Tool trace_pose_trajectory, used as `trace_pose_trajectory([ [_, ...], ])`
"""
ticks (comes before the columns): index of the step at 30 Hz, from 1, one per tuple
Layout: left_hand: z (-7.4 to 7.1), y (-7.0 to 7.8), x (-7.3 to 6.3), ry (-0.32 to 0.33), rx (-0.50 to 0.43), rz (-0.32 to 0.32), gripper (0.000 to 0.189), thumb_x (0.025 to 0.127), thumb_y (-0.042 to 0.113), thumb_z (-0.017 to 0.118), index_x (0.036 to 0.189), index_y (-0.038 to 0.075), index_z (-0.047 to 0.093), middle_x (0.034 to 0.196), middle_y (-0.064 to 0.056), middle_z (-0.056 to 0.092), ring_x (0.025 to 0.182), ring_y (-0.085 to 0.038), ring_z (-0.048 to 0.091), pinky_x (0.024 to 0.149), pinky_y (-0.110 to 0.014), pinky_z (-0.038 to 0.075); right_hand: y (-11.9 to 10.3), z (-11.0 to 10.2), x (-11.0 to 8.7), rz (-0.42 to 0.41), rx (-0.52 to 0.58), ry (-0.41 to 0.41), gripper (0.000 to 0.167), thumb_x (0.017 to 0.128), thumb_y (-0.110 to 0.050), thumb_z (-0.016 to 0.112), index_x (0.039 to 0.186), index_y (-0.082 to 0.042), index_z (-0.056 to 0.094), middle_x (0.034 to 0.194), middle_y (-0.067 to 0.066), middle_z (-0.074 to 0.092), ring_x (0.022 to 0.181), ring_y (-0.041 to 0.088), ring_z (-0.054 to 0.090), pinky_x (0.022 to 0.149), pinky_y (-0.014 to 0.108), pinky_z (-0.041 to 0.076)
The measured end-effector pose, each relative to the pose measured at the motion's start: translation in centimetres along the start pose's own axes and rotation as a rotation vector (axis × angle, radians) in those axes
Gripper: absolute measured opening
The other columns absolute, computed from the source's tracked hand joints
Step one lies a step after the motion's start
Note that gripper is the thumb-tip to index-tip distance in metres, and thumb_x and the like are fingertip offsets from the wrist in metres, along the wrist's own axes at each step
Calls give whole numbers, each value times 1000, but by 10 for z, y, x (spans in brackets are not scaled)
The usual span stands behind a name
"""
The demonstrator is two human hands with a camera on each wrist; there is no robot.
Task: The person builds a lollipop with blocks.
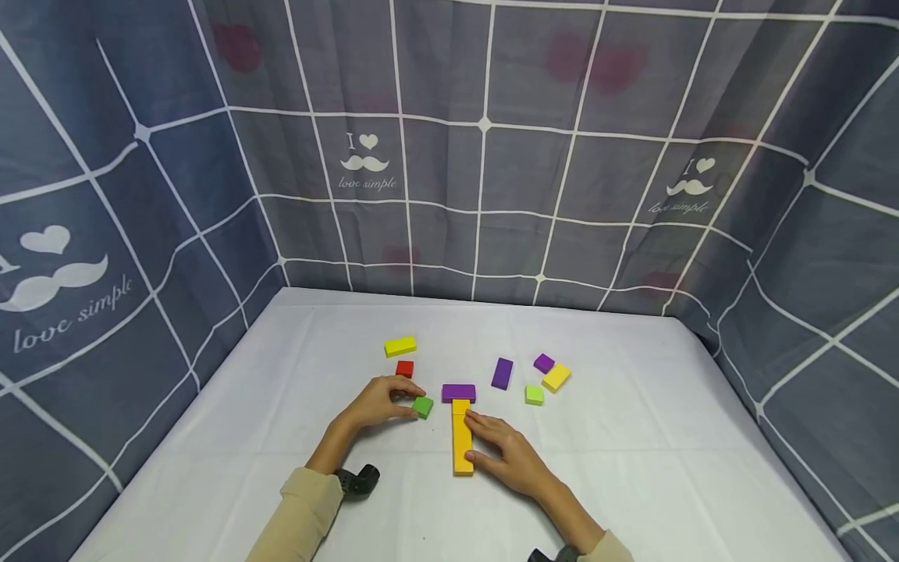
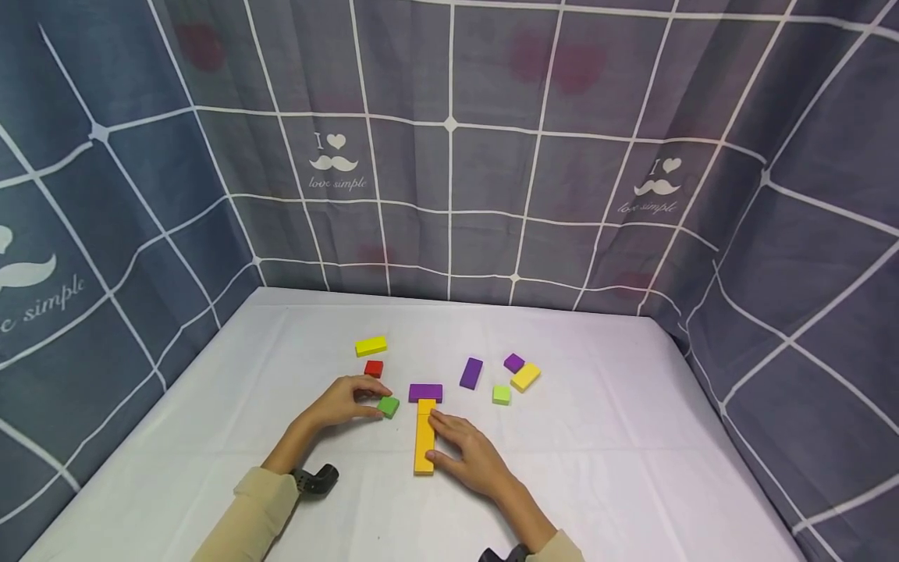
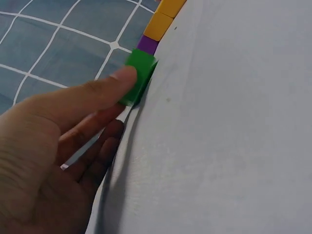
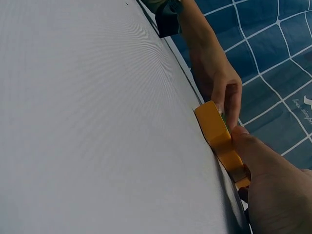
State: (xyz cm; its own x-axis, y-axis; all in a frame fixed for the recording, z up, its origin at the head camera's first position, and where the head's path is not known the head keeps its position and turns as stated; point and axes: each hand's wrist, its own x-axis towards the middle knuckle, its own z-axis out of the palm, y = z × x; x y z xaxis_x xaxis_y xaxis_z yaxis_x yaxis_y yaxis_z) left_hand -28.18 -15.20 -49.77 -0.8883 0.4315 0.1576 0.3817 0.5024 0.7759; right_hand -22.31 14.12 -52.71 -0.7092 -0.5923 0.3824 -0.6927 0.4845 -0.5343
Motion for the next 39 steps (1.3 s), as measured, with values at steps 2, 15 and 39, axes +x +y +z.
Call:
trace_pose_trajectory([
  [2, 1, 2, 4, 50, -8, 3, 33, 70, 19, 81, 101, 15, 71, 96, 6, 66, 89, -11, 60, 84, -27, 50, -1, 0, 0, 4, 2, -3, 58, 88, -42, 59, 137, -12, 46, 141, -2, 42, 126, 16, 41, 101, 41, 37],
  [15, 30, 30, 63, 274, -17, -41, 32, 70, 20, 81, 98, 9, 70, 92, -3, 65, 85, -21, 59, 77, -31, 52, -1, 0, -1, 7, 7, -3, 58, 88, -42, 58, 136, -12, 47, 141, -3, 43, 126, 15, 41, 101, 42, 37],
  [39, 31, 24, 70, 38, 80, -48, 29, 78, 19, 75, 104, 7, 70, 90, -2, 65, 80, -14, 56, 75, -26, 51, -1, -1, 0, 16, -3, 1, 57, 88, -45, 57, 136, -15, 48, 140, -6, 43, 126, 13, 40, 101, 41, 37],
])
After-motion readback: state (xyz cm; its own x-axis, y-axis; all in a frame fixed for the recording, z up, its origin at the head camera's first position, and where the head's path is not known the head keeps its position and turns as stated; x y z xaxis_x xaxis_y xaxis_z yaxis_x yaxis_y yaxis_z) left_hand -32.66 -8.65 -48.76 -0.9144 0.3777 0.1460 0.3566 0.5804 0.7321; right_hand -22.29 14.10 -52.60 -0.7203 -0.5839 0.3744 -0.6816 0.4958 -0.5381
